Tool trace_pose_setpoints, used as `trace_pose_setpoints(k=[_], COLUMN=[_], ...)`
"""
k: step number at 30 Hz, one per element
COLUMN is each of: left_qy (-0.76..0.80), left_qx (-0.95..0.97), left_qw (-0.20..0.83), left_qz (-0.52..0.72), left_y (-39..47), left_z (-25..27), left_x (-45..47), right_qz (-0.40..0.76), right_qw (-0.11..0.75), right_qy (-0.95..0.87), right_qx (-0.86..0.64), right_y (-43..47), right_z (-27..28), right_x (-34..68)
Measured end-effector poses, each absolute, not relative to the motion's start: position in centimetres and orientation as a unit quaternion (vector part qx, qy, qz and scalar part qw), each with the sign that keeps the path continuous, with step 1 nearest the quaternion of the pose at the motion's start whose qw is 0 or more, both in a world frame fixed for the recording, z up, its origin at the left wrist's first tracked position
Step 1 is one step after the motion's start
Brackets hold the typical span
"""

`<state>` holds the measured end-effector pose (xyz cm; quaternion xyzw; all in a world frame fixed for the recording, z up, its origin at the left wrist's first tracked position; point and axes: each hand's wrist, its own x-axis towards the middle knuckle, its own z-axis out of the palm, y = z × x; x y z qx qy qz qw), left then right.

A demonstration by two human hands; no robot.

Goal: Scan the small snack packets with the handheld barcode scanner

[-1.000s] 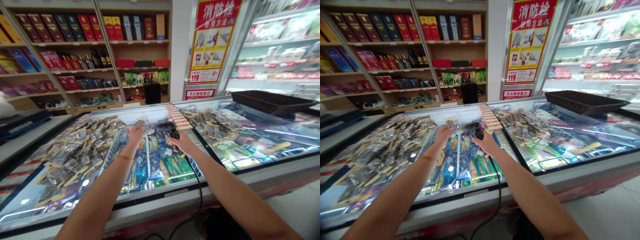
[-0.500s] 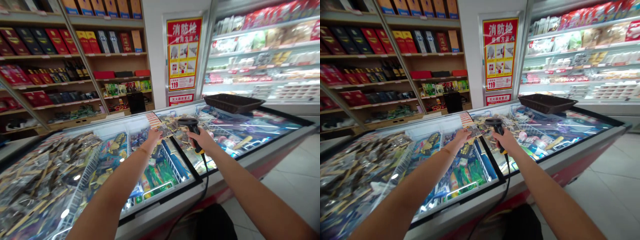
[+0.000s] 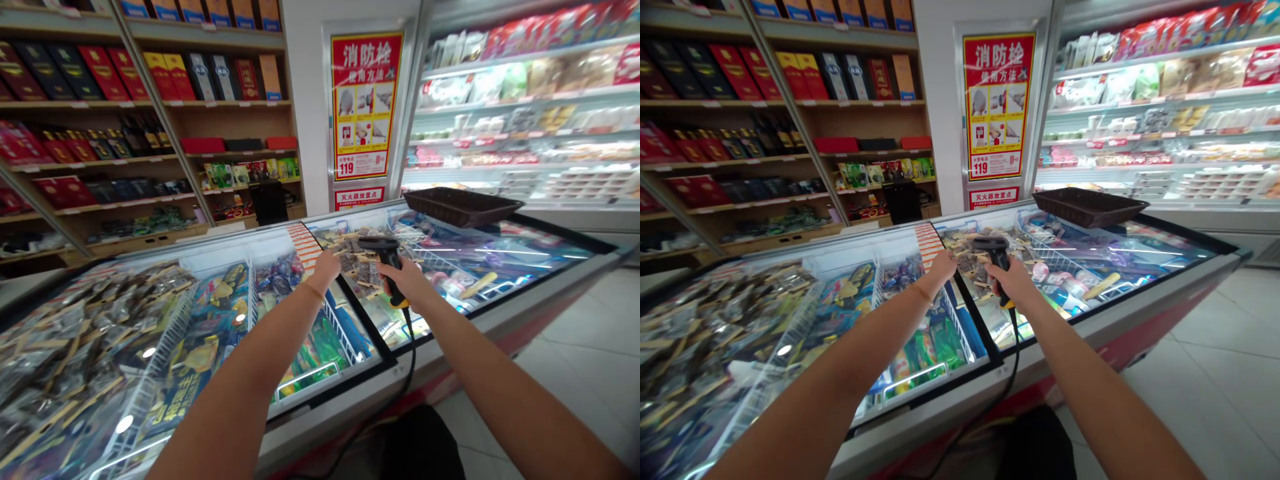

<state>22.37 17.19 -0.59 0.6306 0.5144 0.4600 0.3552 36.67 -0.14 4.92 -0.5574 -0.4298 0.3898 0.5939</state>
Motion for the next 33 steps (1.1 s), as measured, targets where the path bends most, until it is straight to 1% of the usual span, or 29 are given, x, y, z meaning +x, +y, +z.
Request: trace_pose_setpoints(k=[3,6,8,11,14,17,20,23,28,30,33], left_qy=[0.582,0.637,0.685,0.748,0.776,0.801,0.817,0.835,0.837,0.832,0.818], left_qx=[0.640,0.625,0.608,0.586,0.559,0.519,0.482,0.448,0.434,0.433,0.418], left_qw=[0.289,0.229,0.165,0.036,-0.034,-0.060,-0.079,-0.082,-0.100,-0.092,-0.050], left_qz=[0.410,0.389,0.366,0.310,0.289,0.292,0.307,0.308,0.317,0.334,0.391], left_y=[16.6,16.0,15.6,15.4,15.5,15.7,16.1,16.6,17.3,17.4,17.5], left_z=[0.4,1.4,1.7,1.6,1.3,1.3,1.3,1.1,0.5,0.5,0.9], left_x=[18.6,13.4,9.4,2.9,-3.4,-8.3,-11.3,-12.9,-14.0,-14.2,-14.3], right_qz=[0.400,0.426,0.440,0.458,0.485,0.506,0.509,0.497,0.506,0.511,0.511], right_qw=[0.589,0.580,0.569,0.554,0.547,0.551,0.536,0.515,0.506,0.502,0.492], right_qy=[-0.450,-0.468,-0.472,-0.475,-0.481,-0.470,-0.482,-0.508,-0.497,-0.499,-0.515], right_qx=[-0.539,-0.514,-0.510,-0.508,-0.484,-0.469,-0.471,-0.479,-0.491,-0.488,-0.481], right_y=[0.6,1.3,1.9,3.0,4.2,4.8,4.6,4.1,4.0,4.2,4.3], right_z=[4.7,4.7,4.8,4.9,4.4,3.1,1.6,0.7,0.6,0.5,0.2], right_x=[34.2,31.1,28.8,25.3,22.2,20.1,19.6,20.2,20.8,20.7,20.5])
